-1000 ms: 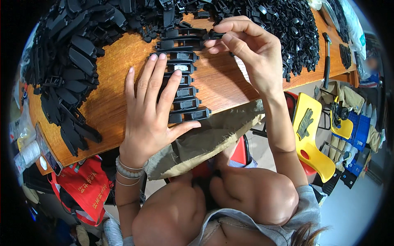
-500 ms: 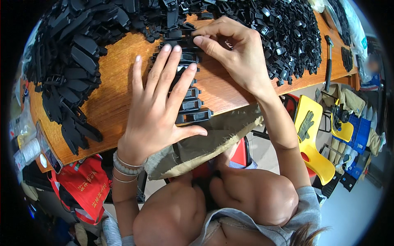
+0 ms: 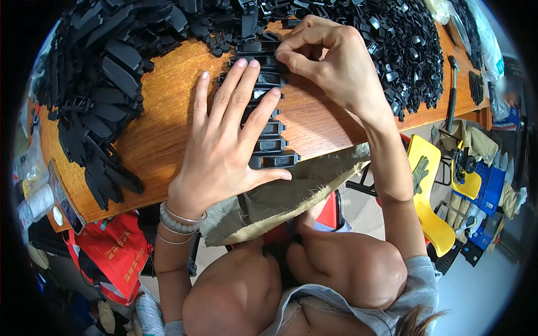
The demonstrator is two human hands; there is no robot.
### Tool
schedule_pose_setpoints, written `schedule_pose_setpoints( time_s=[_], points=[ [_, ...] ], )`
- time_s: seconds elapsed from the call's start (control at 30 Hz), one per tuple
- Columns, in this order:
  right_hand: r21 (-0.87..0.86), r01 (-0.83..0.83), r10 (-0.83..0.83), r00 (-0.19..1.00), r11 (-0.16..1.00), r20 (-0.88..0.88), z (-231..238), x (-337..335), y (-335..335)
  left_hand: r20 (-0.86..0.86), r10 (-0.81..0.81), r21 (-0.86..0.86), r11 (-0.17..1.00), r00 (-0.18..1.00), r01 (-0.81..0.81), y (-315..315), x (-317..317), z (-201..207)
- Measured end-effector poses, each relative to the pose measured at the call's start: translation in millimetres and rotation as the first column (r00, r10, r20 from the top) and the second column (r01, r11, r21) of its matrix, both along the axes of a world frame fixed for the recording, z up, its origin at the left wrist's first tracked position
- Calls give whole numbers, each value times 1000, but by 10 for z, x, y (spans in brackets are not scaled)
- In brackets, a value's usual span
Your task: The person assembles plastic components by fitting small clips into frames by hand, pressing parts with pliers, and tapping the assembled pieces with a mallet.
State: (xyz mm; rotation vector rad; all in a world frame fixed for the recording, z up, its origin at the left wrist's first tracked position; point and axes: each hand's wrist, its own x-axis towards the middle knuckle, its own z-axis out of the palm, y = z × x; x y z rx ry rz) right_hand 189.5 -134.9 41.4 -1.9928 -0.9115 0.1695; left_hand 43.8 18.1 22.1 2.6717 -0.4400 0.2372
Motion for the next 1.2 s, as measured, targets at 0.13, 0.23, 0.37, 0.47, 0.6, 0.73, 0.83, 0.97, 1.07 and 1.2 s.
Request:
schedule_pose_setpoints(
  time_s=[0.13, 0.23, 0.37, 0.47, 0.6, 0.73, 0.83, 0.97, 1.07, 1.2],
  points=[
    [-75, -43, 53, 989, 996, 141, -49, 42, -6, -2, 7, -66, 998, 1000, -7, -19, -1, -108],
    [-203, -45, 59, 996, 978, 67, 90, 52, -90, 50, -17, -128, 992, 999, 24, -39, -10, -97],
    [-279, -39, 61, 996, 959, 70, 116, 76, -80, 109, -20, -161, 986, 994, 37, -62, -8, -158],
    [-281, -39, 78, 988, 959, 130, 87, 21, -23, 101, -5, -173, 985, 995, 22, -40, -38, -171],
    [-281, -5, 66, 976, 960, 208, 96, -35, 2, 91, 1, -172, 985, 996, 15, -35, -59, -154],
    [-284, -11, 36, 996, 959, 85, 102, -22, 3, 96, -6, -168, 986, 995, 22, -36, -42, -181],
    [-289, 19, -22, 1000, 957, -6, 75, 4, -17, 92, -8, -190, 981, 996, 25, -43, -53, -176],
    [-337, 13, 2, 999, 941, 42, 111, 19, -91, 98, -21, -189, 981, 995, 39, -70, -13, -154],
    [-301, -3, 34, 995, 954, 98, 102, 14, -101, 57, 1, -153, 988, 998, 7, -27, -21, -135],
    [-113, 156, -125, 962, 981, 243, 70, 210, -175, -11, 21, -100, 995, 1000, -22, -22, 0, -66]
  ],
)
